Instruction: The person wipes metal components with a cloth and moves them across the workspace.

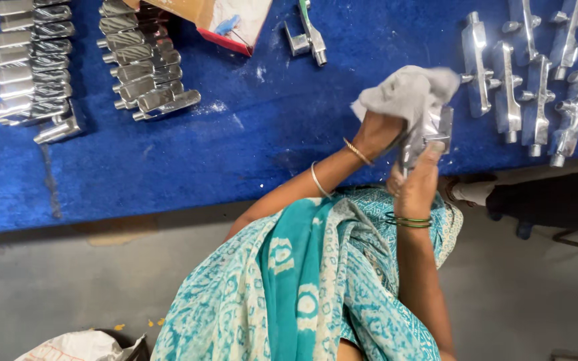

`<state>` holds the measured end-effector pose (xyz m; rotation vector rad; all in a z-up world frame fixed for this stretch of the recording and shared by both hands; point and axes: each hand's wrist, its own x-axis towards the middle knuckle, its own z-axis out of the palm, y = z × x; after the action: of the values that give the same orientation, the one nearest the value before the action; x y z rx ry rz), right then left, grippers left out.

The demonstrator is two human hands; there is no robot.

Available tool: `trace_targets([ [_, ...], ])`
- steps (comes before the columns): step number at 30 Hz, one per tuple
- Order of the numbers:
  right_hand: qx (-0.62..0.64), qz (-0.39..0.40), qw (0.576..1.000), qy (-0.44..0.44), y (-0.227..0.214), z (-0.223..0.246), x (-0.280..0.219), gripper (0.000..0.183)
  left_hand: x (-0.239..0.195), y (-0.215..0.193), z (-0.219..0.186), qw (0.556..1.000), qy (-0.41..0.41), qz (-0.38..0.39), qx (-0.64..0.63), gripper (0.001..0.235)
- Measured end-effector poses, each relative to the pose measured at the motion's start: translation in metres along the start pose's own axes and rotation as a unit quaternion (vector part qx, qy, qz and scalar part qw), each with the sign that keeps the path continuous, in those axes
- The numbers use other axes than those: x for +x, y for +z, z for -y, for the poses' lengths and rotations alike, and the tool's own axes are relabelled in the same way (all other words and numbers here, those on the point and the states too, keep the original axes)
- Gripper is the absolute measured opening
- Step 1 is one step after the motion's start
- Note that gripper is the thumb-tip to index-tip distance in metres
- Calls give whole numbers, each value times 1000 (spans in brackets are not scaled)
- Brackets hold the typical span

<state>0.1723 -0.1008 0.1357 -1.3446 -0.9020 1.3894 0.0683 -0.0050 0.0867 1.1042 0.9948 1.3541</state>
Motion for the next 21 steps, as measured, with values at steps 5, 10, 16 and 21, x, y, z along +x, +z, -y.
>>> trace_targets([
  [5,3,-18,1000,24,-11,-1,13,64,-40,5,3,998,-29,62,-5,24],
  [10,-248,8,956,-159,-12,-17,5,42,-22,-7,10,1000,5,-23,6,20],
  [16,-337,40,929,-149,-30,-6,2,40,18,-38,30,997,58,-21,49,18],
  [21,-334,67,922,-182,-78,-8,10,43,44,-66,74,971,160,32,172,18],
])
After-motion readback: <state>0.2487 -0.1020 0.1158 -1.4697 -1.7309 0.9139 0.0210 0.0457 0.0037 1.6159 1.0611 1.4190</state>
